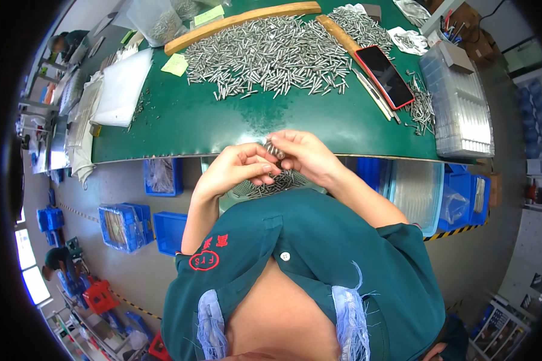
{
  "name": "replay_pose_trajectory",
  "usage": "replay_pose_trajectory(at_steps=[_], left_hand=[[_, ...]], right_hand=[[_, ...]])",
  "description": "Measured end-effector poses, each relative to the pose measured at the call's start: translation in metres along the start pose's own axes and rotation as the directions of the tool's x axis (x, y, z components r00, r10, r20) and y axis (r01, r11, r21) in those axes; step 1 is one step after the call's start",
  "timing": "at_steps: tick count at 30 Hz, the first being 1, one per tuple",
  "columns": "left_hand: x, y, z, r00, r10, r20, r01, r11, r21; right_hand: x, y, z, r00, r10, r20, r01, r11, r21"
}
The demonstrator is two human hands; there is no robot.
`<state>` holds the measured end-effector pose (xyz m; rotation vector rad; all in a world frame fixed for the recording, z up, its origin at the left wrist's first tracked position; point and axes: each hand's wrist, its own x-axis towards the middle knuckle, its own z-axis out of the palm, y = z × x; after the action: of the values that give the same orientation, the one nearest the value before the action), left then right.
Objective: Inspecting and sorting small metal components on a workbench.
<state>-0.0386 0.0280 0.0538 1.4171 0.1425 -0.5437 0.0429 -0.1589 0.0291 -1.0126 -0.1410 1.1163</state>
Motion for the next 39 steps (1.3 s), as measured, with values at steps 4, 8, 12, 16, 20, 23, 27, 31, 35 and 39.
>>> replay_pose_trajectory(at_steps=[4, 8, 12, 16, 20, 23, 27, 31, 35, 39], left_hand=[[-0.009, 0.005, -0.008, 0.989, 0.057, -0.135, -0.058, 0.998, -0.006], [-0.005, -0.008, -0.027, 0.856, 0.241, -0.457, -0.235, 0.969, 0.072], [0.002, -0.007, -0.035, 0.697, 0.355, -0.623, -0.272, 0.935, 0.228], [0.016, -0.004, -0.034, 0.577, 0.577, -0.578, -0.119, 0.76, 0.639], [0.045, -0.007, -0.046, 0.551, 0.723, -0.418, 0.023, 0.487, 0.873], [0.07, -0.007, -0.059, 0.508, 0.797, -0.327, 0.175, 0.276, 0.945], [0.089, -0.012, -0.058, 0.534, 0.799, -0.277, 0.242, 0.169, 0.955], [0.081, -0.012, -0.044, 0.558, 0.785, -0.27, 0.191, 0.196, 0.962], [0.063, -0.018, -0.038, 0.594, 0.763, -0.254, 0.076, 0.26, 0.962], [0.048, -0.029, -0.029, 0.619, 0.751, -0.23, 0.017, 0.281, 0.96]], right_hand=[[0.004, 0.009, -0.011, 0.991, 0.102, 0.087, -0.127, 0.921, 0.368], [0.0, 0.007, 0.001, 1.0, 0.017, -0.003, -0.017, 0.988, -0.151], [-0.001, 0.006, 0.005, 0.948, -0.236, 0.214, 0.318, 0.663, -0.677], [0.001, 0.003, 0.006, 0.952, -0.25, 0.178, 0.307, 0.76, -0.573], [0.007, -0.004, 0.004, 0.94, -0.325, 0.107, 0.284, 0.564, -0.775], [0.025, -0.018, 0.006, 0.836, -0.518, 0.179, 0.313, 0.182, -0.932], [0.067, -0.023, -0.007, 0.739, -0.612, 0.281, 0.19, -0.21, -0.959], [0.093, -0.024, -0.016, 0.727, -0.599, 0.336, 0.106, -0.386, -0.916], [0.082, -0.023, -0.011, 0.707, -0.596, 0.381, 0.127, -0.423, -0.897], [0.061, -0.017, -0.011, 0.7, -0.597, 0.392, 0.165, -0.399, -0.902]])
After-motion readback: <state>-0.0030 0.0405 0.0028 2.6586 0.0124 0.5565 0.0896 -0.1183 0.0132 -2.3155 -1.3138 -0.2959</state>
